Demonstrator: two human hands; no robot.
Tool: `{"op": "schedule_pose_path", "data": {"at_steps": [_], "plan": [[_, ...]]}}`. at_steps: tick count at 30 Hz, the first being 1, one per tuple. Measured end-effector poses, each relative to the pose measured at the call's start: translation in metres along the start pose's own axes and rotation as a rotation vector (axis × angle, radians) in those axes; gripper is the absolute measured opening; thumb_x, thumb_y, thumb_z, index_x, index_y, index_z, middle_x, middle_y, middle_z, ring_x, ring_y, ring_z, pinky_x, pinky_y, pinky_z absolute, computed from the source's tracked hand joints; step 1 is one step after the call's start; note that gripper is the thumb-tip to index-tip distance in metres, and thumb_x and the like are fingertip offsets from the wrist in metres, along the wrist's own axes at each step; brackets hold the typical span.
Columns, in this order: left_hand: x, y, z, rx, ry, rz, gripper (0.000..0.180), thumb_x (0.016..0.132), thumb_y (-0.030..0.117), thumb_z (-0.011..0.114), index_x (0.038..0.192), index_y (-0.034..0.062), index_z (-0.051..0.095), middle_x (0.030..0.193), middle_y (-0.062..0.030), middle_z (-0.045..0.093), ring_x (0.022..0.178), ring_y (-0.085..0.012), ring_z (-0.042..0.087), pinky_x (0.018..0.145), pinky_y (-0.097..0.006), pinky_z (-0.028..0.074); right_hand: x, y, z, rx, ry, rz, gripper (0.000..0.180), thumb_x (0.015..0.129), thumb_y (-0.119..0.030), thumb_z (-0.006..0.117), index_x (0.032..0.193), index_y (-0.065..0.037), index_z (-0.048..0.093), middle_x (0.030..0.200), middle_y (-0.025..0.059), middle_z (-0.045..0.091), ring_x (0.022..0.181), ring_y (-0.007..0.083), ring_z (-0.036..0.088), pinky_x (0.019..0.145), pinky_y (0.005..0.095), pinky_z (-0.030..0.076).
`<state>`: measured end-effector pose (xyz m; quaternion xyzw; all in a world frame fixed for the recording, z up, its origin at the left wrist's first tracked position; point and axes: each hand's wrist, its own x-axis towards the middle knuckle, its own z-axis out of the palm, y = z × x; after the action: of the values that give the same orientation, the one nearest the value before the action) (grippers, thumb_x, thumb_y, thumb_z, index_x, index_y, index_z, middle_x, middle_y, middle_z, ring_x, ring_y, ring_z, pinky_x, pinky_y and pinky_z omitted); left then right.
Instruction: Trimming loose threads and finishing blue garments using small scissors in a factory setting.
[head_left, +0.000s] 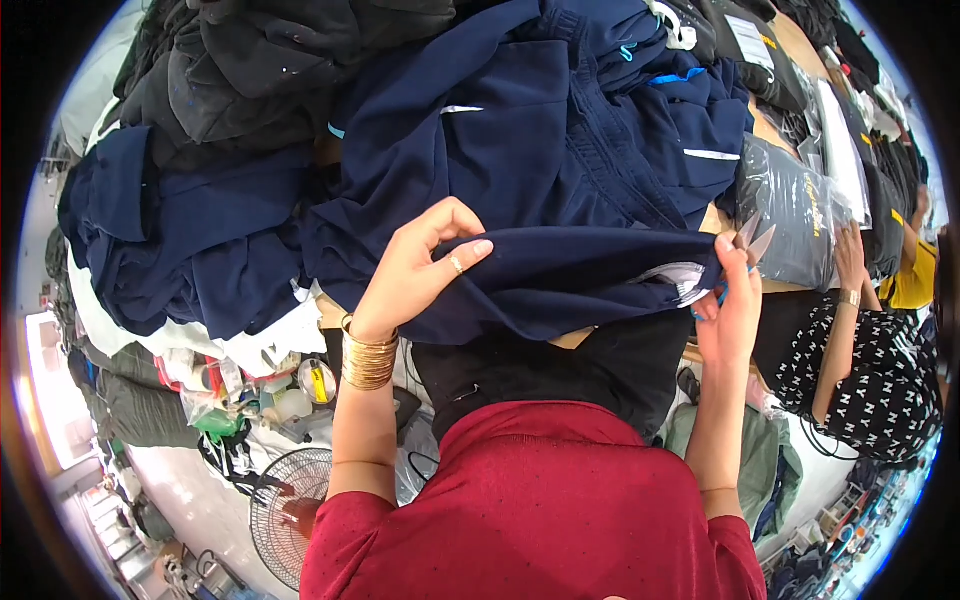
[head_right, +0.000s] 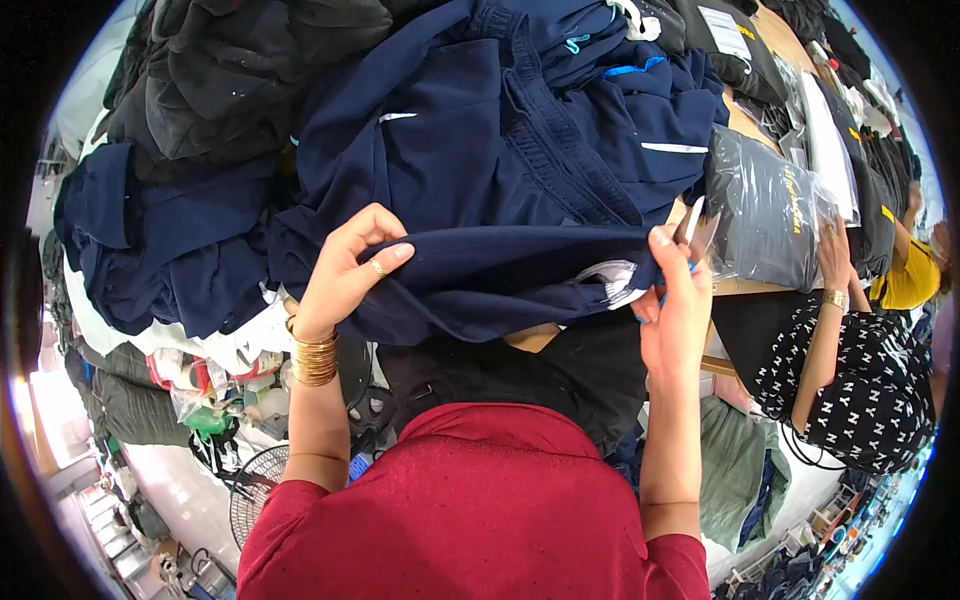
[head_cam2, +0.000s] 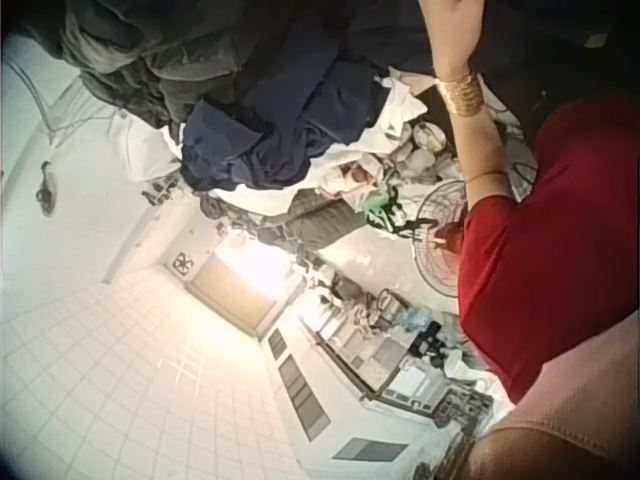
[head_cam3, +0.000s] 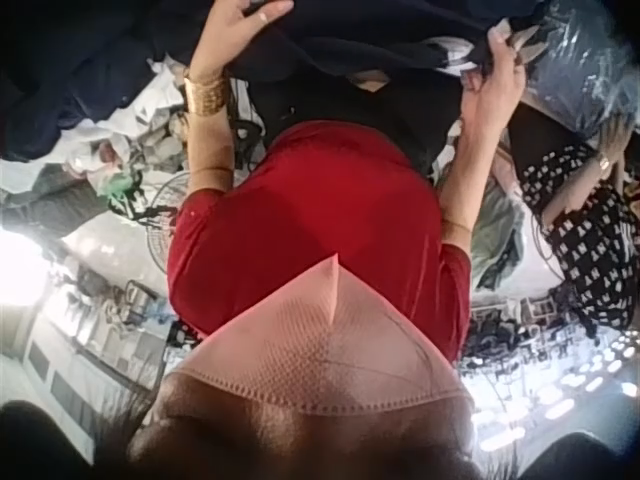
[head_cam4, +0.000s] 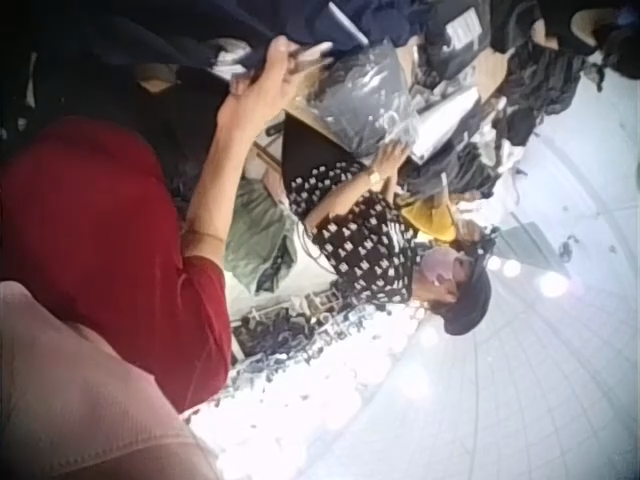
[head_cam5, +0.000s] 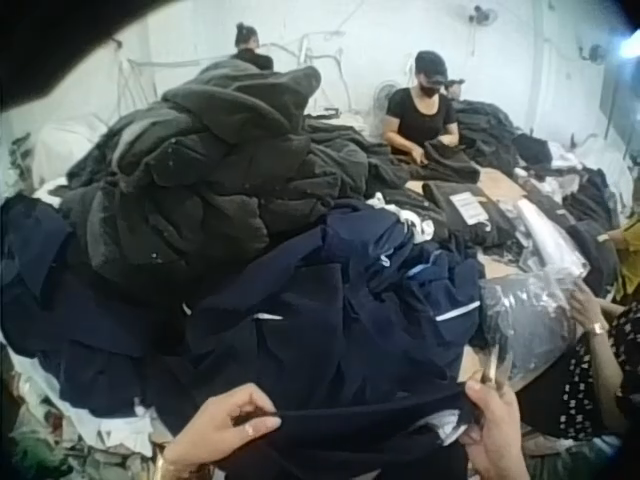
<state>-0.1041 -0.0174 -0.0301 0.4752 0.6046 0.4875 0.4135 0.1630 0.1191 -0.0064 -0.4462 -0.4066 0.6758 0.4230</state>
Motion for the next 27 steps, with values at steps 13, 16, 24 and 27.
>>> {"op": "schedule_pose_path", "data": {"at_steps": [13,16,24,27], "plan": [[0.036,0.056,0.076,-0.594,-0.080,-0.078,0.008,0.086,0.011,0.060,0.086,0.0059,0.054,0.069,0.0075,0.050,0.062,0.0005,0.045,0.059,-0.018,0.040,0.091,-0.103,0.085,-0.722,-0.161,-0.905,0.022,0.082,-0.021,0.060,0.093,-0.002,0.063,0.085,0.0105,0.065,0.078,0.0202,0.063,0.070,0.0300,0.047],[0.035,0.035,0.101,-0.955,-0.014,-0.344,0.014,0.088,0.017,0.056,0.100,0.0100,0.053,0.091,0.0053,0.056,0.081,-0.0054,0.054,0.069,-0.023,0.045,0.069,-0.068,0.076,-0.903,-0.227,-0.944,0.023,0.078,-0.014,0.066,0.096,0.000,0.061,0.095,0.0128,0.064,0.088,0.0244,0.063,0.079,0.0305,0.047],[0.029,0.003,0.108,-1.176,-0.146,-0.581,0.014,0.090,0.022,0.052,0.094,0.0097,0.059,0.089,0.0007,0.064,0.079,-0.0122,0.060,0.068,-0.027,0.048,-0.008,0.025,0.016,-0.825,-0.280,-0.626,0.030,0.068,-0.004,0.070,0.097,-0.006,0.062,0.093,0.0077,0.060,0.082,0.0214,0.062,0.068,0.0291,0.050],[0.045,0.009,0.121,-0.867,-0.266,-0.525,0.016,0.088,0.026,0.057,0.090,0.0101,0.058,0.084,-0.0003,0.062,0.072,-0.0103,0.059,0.061,-0.026,0.045,-0.019,0.017,-0.005,-0.916,-0.243,-0.672,0.040,0.064,-0.005,0.071,0.103,-0.010,0.060,0.101,0.0043,0.058,0.085,0.0219,0.061,0.068,0.0297,0.051]]}}
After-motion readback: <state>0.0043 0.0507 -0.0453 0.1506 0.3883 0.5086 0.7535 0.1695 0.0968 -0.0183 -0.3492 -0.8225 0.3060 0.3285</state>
